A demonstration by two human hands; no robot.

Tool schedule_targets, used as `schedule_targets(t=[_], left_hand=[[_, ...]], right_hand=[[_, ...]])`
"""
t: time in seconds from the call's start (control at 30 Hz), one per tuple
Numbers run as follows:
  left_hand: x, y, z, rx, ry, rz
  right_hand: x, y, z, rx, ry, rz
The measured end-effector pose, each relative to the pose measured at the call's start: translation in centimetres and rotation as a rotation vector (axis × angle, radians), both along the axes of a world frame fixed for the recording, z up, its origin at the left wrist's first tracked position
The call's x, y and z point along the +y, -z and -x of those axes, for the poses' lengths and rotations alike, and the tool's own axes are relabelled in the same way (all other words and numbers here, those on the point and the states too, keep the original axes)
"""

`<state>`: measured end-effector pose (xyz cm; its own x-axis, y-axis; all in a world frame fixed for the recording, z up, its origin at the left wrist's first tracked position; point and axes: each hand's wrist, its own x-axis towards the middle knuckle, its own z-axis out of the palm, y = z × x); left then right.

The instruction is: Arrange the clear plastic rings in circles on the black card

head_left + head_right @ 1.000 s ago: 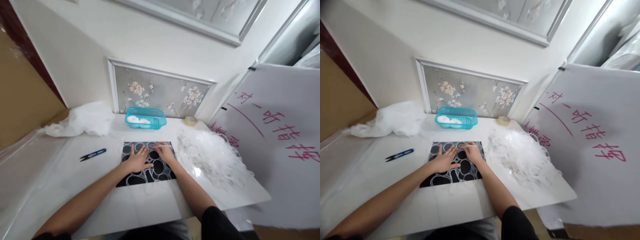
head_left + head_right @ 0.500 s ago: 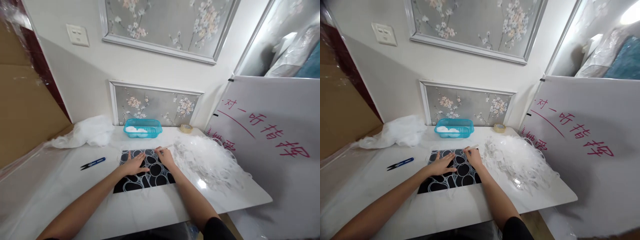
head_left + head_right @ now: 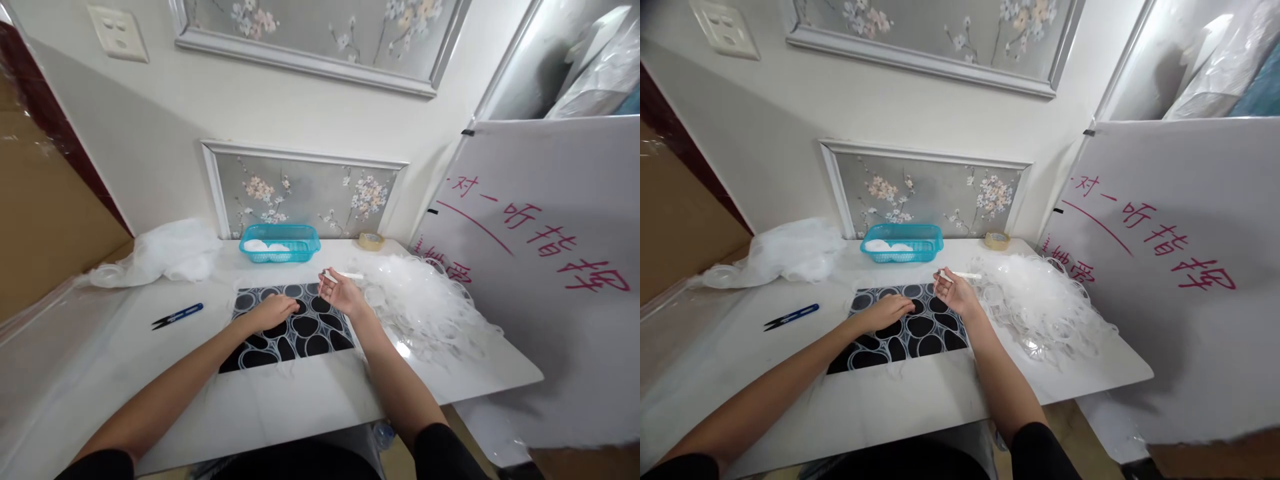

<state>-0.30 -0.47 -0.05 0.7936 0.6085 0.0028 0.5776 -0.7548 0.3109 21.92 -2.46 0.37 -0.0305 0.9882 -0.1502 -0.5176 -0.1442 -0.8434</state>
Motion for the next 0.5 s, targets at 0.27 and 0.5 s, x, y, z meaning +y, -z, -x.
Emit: schedule_targets(t=[0.27,0.5], left_hand=[[0.2,0.1,-0.8,0.013,0.007,0.110],[-0.2,0.6,-1.4,-0.084,-0.042,0.183]], right_hand=[[-1.0,-2.3,-1.3,0.203,0.042,-0.090],[-1.8,-3.4,-4.4,-0.116,0.006,-0.208]])
